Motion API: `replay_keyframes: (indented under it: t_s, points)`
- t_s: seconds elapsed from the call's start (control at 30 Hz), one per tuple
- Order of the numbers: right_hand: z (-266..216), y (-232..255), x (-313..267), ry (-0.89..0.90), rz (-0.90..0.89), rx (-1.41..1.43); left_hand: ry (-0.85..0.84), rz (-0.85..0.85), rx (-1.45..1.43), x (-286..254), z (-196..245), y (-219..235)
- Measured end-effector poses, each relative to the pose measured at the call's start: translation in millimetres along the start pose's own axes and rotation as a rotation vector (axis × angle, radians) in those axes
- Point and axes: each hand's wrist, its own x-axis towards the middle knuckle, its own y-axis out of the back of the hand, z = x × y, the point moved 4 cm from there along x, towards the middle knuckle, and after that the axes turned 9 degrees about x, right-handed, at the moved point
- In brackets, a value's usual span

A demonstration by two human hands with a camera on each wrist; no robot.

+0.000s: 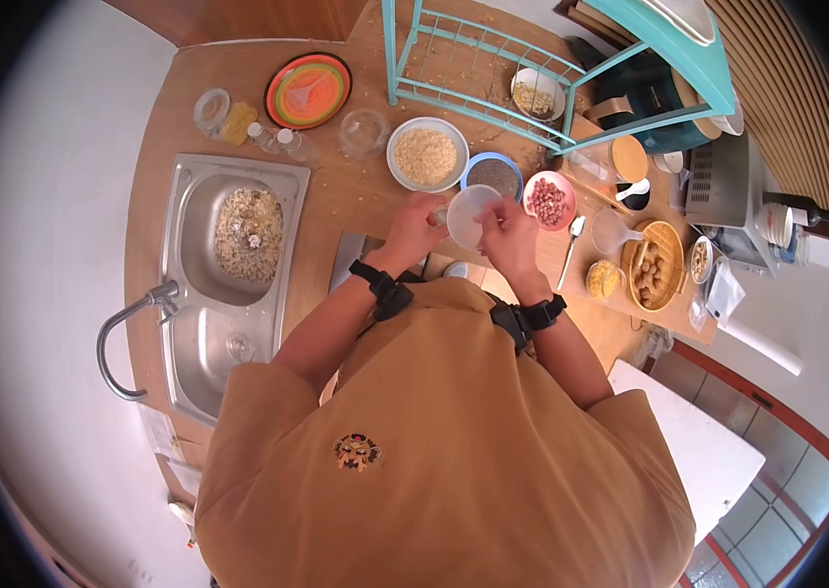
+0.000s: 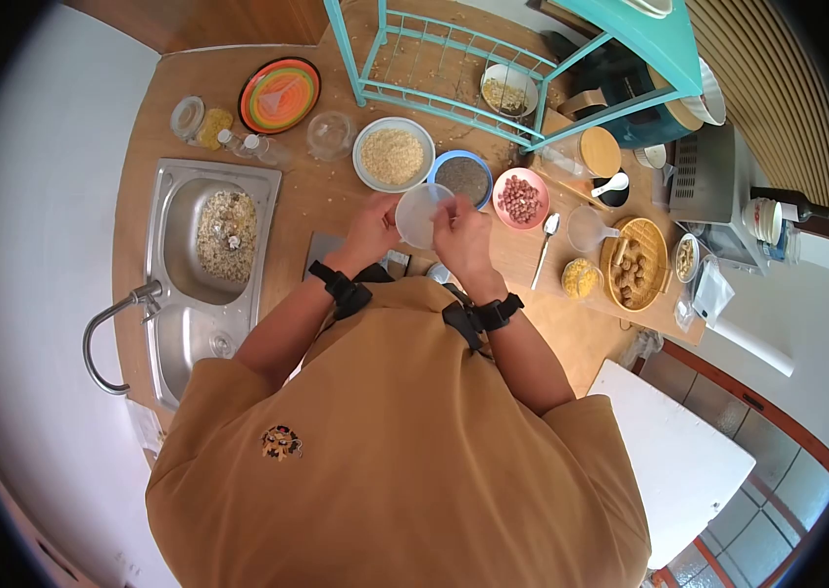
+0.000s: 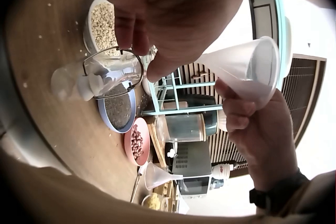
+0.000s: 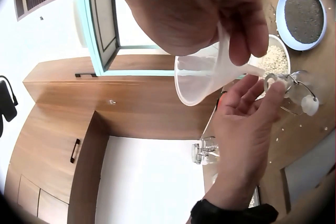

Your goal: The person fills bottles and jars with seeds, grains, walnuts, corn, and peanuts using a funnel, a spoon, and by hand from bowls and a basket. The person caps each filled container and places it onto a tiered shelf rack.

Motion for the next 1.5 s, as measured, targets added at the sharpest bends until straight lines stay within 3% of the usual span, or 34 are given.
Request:
replay_keyframes:
  t_s: [0.17,0.23,0.3,0.37,0.47,0.53,0.6,0.67,0.73,0.8,0.87,0.93,1.0,1.07,1.1,1.13,1.2,1.27,1.33,1.43,1.5]
  points:
    - [0.7,0.5,-2.5,-0.058,-0.029,0.024,0.009,0.001,-0.015,-2.8,-5.0,-0.1]
    - [7.2,-4.5,-0.6,-0.004,-0.019,-0.114,-0.007,-0.007,-0.041,0.4,-3.4,-4.8]
    - [10.1,-12.3,3.8,0.021,-0.062,-0.211,-0.256,0.051,0.090,-0.9,-0.1,-6.1]
    - [8.8,-14.2,3.7,0.041,-0.111,-0.304,-0.269,0.059,0.074,0.1,8.0,-6.0]
    - [26.4,7.5,4.9,-0.074,0.008,-0.161,-0.205,0.037,0.042,-2.0,1.2,-6.9]
    - [98.1,58.0,6.6,-0.153,0.318,-0.255,-0.147,-0.001,0.019,0.4,-0.7,-6.7]
    - [158.5,103.5,-15.0,-0.269,0.517,-0.348,-0.115,0.000,0.051,-0.7,3.3,-4.1]
    - [230.7,134.8,-34.7,-0.433,0.487,-0.579,-0.103,0.007,0.037,-0.9,5.7,-3.6]
    - [266.5,143.6,-51.3,-0.511,0.493,-0.571,-0.080,0.022,0.032,-3.6,5.2,0.1]
    - [290.7,144.3,-60.5,-0.559,0.463,-0.584,0.056,-0.040,0.063,-5.3,0.7,0.8]
    - [295.8,143.4,-57.2,-0.605,0.438,-0.600,0.068,-0.057,0.089,-5.4,-6.1,-0.8]
    - [301.7,140.4,-51.6,-0.659,0.234,-0.685,0.078,-0.081,0.110,-5.7,-8.4,-1.9]
    - [347.3,137.2,-54.1,-0.604,0.177,-0.813,0.038,-0.085,0.062,-4.0,-1.1,-3.3]
    - [361.8,128.2,-57.3,-0.460,-0.123,-1.292,0.058,-0.090,0.038,-1.7,5.5,-3.1]
    - [360.3,123.7,-67.6,-0.299,-0.208,-1.424,0.082,-0.091,0.014,-1.0,7.2,-3.3]
    - [373.6,116.5,-83.4,-0.226,-0.058,-1.655,0.079,-0.089,0.012,0.2,7.9,-3.7]
    - [345.4,116.9,-103.5,-0.155,0.014,-1.610,0.028,-0.070,0.020,2.2,10.2,-3.9]
    - [284.1,122.1,-123.4,-0.264,0.618,-0.467,0.000,-0.054,0.061,4.1,12.9,-4.5]
    - [223.2,114.4,-117.9,-0.309,0.611,-0.322,-0.022,-0.035,0.106,5.3,10.9,-5.5]
    - [179.7,103.0,-87.5,0.023,0.359,-0.285,-0.077,-0.045,0.104,7.2,7.2,-10.4]
    - [157.8,95.5,-58.9,0.075,0.331,-0.301,-0.023,-0.091,0.118,9.1,15.8,-8.5]
